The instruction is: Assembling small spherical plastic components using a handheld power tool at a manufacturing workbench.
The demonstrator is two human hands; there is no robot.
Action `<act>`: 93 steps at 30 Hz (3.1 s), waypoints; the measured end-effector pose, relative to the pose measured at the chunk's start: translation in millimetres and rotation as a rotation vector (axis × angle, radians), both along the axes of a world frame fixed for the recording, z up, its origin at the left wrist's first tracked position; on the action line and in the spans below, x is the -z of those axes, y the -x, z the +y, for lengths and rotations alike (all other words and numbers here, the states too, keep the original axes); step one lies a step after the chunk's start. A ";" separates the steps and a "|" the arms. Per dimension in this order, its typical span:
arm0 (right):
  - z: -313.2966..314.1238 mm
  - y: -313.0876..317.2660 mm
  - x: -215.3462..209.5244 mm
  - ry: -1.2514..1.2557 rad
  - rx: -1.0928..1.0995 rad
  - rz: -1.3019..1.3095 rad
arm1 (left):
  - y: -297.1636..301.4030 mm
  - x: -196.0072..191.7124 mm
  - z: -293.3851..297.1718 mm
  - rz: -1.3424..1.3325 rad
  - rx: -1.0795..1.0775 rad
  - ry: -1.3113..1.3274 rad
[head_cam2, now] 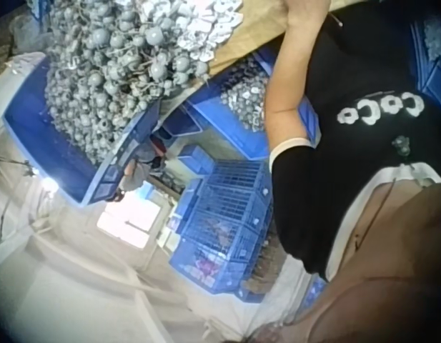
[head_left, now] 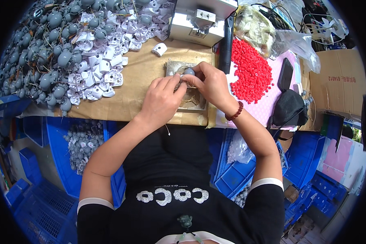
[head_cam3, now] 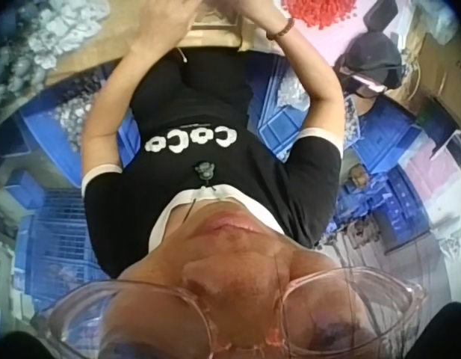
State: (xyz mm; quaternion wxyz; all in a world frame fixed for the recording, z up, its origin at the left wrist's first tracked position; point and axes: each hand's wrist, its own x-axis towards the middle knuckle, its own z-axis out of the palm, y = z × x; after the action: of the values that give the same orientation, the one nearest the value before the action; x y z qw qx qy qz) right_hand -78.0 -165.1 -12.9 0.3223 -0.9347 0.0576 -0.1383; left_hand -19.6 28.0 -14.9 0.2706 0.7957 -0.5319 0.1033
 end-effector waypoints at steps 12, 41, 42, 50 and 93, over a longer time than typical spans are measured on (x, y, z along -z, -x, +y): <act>-66.7 -16.0 -19.7 0.176 0.325 -0.244 | -7.7 -14.2 -26.6 0.189 -0.129 -0.023; -25.3 -136.4 -108.3 -0.777 0.083 -0.576 | -14.6 -11.9 -30.4 0.230 -0.104 0.018; -22.1 -141.9 -105.3 -0.757 0.120 -0.575 | -15.3 -11.4 -31.0 0.221 -0.100 0.022; -16.5 -94.6 -120.9 -0.716 -0.026 -0.386 | -14.8 -10.8 -29.9 0.235 -0.119 -0.006; -3.2 -32.0 -85.4 -0.907 -0.055 -0.378 | -14.0 -17.6 -25.5 0.292 -0.118 -0.033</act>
State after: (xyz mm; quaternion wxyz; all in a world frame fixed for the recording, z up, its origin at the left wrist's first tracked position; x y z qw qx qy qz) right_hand -45.9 -168.3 72.5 0.7053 -0.6599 0.0279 -0.2577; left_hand -5.6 2.5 2.6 0.3253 0.8365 -0.4410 -0.0066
